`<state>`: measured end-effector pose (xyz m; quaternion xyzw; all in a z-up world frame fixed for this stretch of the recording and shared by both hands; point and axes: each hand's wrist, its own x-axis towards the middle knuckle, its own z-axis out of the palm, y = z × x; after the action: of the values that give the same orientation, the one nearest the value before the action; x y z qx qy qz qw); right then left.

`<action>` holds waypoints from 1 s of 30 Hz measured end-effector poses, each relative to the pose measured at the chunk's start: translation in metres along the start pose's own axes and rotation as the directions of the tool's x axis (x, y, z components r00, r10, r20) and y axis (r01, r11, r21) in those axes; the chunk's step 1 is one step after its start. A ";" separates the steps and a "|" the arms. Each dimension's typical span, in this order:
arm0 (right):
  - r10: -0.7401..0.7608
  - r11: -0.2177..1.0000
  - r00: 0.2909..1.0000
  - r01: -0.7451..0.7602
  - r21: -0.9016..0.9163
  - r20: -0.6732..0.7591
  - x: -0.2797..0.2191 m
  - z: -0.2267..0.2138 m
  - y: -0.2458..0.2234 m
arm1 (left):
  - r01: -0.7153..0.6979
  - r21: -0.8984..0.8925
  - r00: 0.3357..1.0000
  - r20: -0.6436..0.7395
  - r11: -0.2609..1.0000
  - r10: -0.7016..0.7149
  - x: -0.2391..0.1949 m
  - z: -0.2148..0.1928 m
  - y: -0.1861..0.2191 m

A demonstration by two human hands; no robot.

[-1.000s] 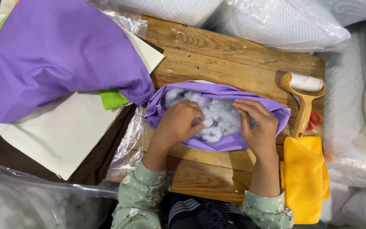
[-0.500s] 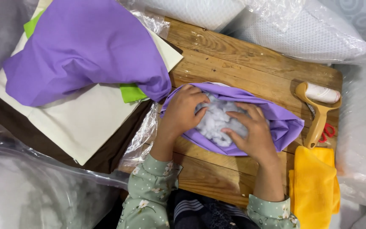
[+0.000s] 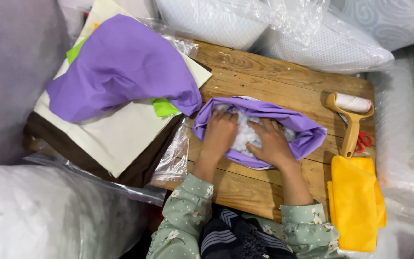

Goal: The person repeatedly pulls white cotton-like filling from a large plastic bag and stuffs it into a purple fabric casing. They use both hands to fluff the material and push it inside the opening of the casing, which rests on a wooden surface.

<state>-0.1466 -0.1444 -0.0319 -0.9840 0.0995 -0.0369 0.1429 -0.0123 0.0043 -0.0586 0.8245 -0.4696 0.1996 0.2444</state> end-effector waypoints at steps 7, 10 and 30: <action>-0.191 0.982 0.969 0.188 -0.036 -0.155 -0.009 0.017 0.012 | -0.016 -0.183 0.842 -0.532 0.983 -0.085 -0.053 -0.071 0.023; -0.209 0.978 0.959 0.205 -0.040 -0.191 -0.013 0.022 0.010 | -0.005 -0.255 0.810 -0.568 0.967 -0.145 -0.058 -0.080 0.030; -0.538 0.618 0.532 0.776 0.123 -0.654 -0.055 -0.073 -0.185 | 0.287 0.315 0.701 -0.713 0.904 0.026 -0.182 -0.383 0.026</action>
<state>-0.1732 0.0211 0.0889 -0.8359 -0.2613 -0.3936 0.2793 -0.1603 0.3427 0.1519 0.7498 -0.2283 0.5717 0.2426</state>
